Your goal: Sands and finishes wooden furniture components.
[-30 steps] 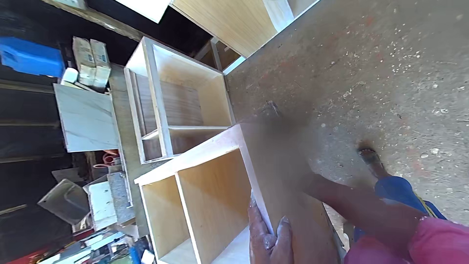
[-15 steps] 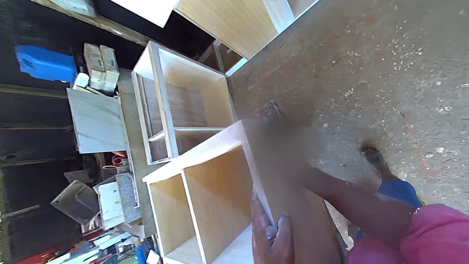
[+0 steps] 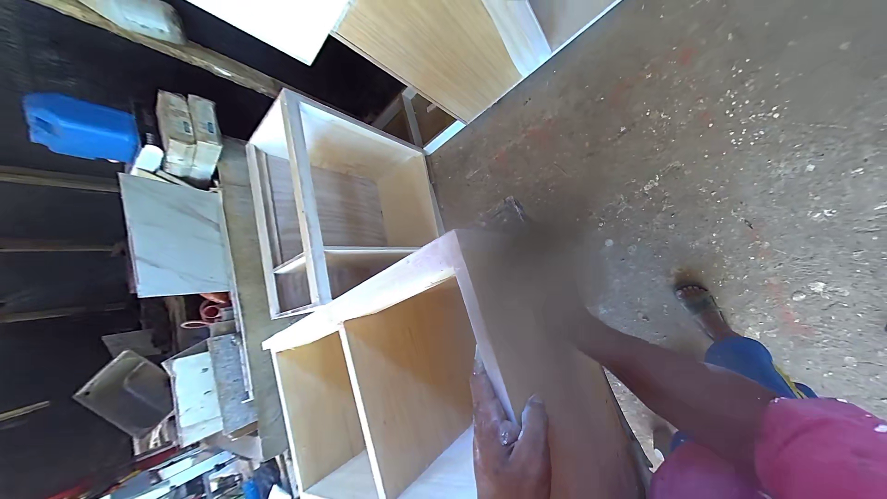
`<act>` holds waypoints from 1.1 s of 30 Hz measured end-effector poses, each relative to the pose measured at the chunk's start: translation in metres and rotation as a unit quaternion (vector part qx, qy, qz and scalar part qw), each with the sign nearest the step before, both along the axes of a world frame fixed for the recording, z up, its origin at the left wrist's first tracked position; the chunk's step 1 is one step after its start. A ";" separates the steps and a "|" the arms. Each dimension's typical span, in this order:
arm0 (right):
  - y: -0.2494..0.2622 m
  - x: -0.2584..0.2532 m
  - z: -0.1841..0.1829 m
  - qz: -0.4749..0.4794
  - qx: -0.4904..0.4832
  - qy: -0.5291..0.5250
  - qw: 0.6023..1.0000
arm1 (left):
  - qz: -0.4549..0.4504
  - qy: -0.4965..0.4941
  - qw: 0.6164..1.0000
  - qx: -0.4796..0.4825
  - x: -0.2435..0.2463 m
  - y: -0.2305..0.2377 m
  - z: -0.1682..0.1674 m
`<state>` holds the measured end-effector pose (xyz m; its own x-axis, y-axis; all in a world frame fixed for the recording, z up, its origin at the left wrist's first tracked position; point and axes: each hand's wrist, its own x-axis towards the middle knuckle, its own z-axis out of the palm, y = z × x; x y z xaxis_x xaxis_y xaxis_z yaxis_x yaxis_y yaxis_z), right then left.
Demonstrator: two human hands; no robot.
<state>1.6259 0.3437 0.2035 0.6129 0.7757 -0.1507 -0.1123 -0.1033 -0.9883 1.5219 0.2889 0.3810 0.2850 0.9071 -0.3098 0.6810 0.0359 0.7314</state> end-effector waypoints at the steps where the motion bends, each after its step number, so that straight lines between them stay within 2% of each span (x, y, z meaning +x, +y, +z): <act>1: -0.002 -0.004 0.021 -0.014 0.063 -0.035 0.997 | -0.003 -0.003 1.000 0.003 -0.001 0.000 0.000; 3: -0.006 -0.004 0.040 -0.014 0.155 -0.099 0.983 | -0.001 0.000 1.000 0.006 -0.001 0.001 -0.002; 4: -0.009 -0.006 0.030 -0.014 0.159 -0.113 0.981 | 0.000 0.005 1.000 0.004 -0.002 0.000 -0.001; 5: -0.011 -0.008 0.012 -0.008 0.123 -0.100 0.987 | 0.000 0.006 1.000 0.004 -0.002 0.001 0.000; 7: -0.013 -0.006 -0.024 0.022 -0.010 -0.018 1.000 | -0.001 0.007 1.000 0.003 -0.001 0.002 -0.001; 8: -0.012 -0.005 -0.027 0.025 -0.046 0.018 0.998 | 0.000 0.012 1.000 0.001 -0.002 0.001 0.000; 10: -0.004 -0.005 0.003 0.001 -0.015 0.018 1.000 | -0.006 0.018 1.000 0.003 -0.003 0.001 0.000; 12: 0.006 -0.003 0.053 -0.032 0.123 -0.050 0.991 | -0.019 0.003 1.000 0.007 -0.002 0.003 -0.001; 14: 0.008 0.004 0.070 -0.015 0.211 -0.085 0.974 | -0.020 -0.004 1.000 0.007 -0.004 0.001 -0.002; 15: 0.004 0.002 0.058 -0.018 0.200 -0.085 0.976 | -0.017 -0.001 1.000 0.004 -0.004 0.001 -0.001; 17: -0.003 -0.002 0.021 -0.017 0.085 -0.041 0.995 | -0.014 0.006 1.000 0.005 -0.002 0.001 -0.001; 19: -0.006 -0.005 0.017 -0.004 0.001 0.004 1.000 | -0.010 0.009 1.000 0.004 -0.002 0.000 -0.001; 20: -0.001 -0.004 0.032 -0.009 0.009 -0.003 1.000 | -0.012 0.007 1.000 0.004 -0.001 0.001 -0.002; 23: 0.012 0.006 0.084 -0.016 0.153 -0.096 0.983 | -0.026 -0.008 1.000 0.013 -0.001 0.004 -0.004; 25: 0.010 0.006 0.065 -0.020 0.176 -0.118 0.977 | -0.020 -0.002 1.000 0.006 -0.002 0.003 -0.003; 27: 0.002 0.002 0.021 -0.013 0.091 -0.073 0.993 | -0.012 0.011 1.000 -0.001 -0.001 0.003 -0.002; 28: -0.003 0.000 0.011 -0.002 0.043 -0.035 0.998 | -0.009 0.016 1.000 -0.005 -0.001 0.002 -0.001; 30: 0.003 0.000 0.031 -0.016 0.048 -0.014 0.999 | -0.012 0.007 1.000 -0.003 0.000 0.005 -0.003; 33: 0.012 0.005 0.087 -0.022 0.207 -0.102 0.973 | -0.028 -0.013 1.000 0.004 -0.001 0.007 -0.006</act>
